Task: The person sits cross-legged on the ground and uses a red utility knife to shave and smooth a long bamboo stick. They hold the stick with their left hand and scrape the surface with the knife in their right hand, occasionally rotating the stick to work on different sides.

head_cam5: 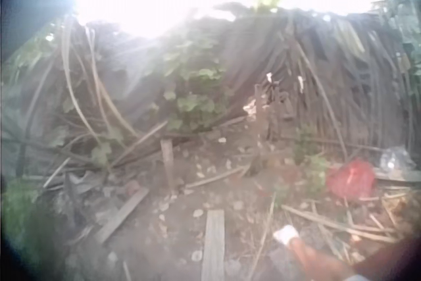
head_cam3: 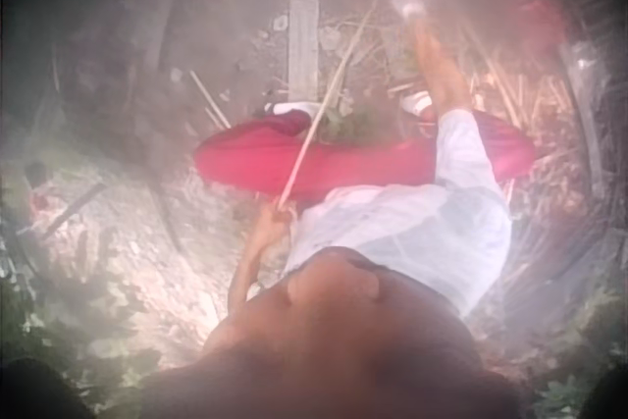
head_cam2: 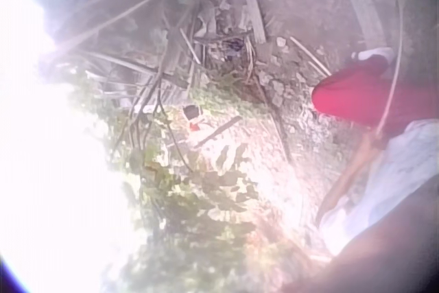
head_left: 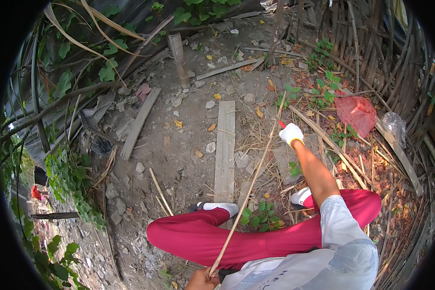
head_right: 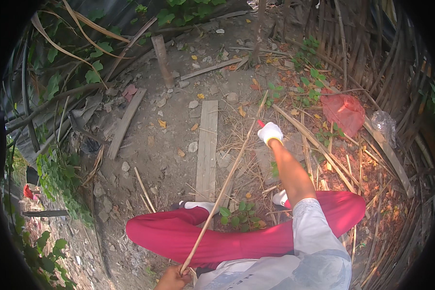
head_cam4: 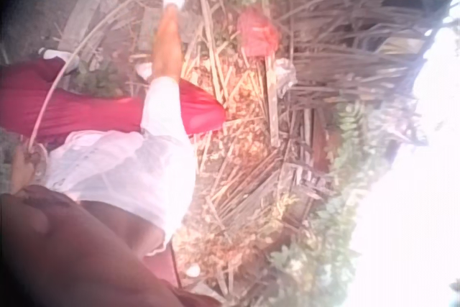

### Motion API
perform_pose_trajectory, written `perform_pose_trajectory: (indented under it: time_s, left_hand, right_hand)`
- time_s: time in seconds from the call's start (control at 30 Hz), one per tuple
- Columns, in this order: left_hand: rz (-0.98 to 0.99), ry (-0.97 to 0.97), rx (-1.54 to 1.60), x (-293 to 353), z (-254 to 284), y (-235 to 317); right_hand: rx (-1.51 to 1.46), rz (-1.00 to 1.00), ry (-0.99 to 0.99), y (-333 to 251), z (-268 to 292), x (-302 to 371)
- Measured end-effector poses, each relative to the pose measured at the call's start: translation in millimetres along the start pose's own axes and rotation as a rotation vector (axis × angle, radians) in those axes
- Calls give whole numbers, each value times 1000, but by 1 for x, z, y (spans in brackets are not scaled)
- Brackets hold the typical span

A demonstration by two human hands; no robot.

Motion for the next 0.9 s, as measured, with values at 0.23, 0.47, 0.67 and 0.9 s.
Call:
perform_pose_trajectory:
  time_s: [0.23, 0.47, 0.67, 0.9]
  left_hand:
    - [-114, 191, -403, -1, 6, 66]
    - [-3, 353, -396, -6, 10, 42]
    - [-46, 498, -496, 11, 11, 45]
    - [-97, 574, -489, 23, 10, 24]
  right_hand:
    - [-166, 259, -317, -37, 4, 74]
    - [-1038, 199, -632, -88, 10, 142]
    - [-361, 427, 202, -97, -19, 128]
    - [-1450, 201, -628, -118, -11, 179]
Point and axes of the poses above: each hand's wrist, its own x-axis away from the middle knuckle, its own z-axis out of the back of the hand, y = z × x, the point moved 6 cm from there along -x, towards the middle knuckle, and after that the axes turned 13 degrees about x, right-handed, at the moved point
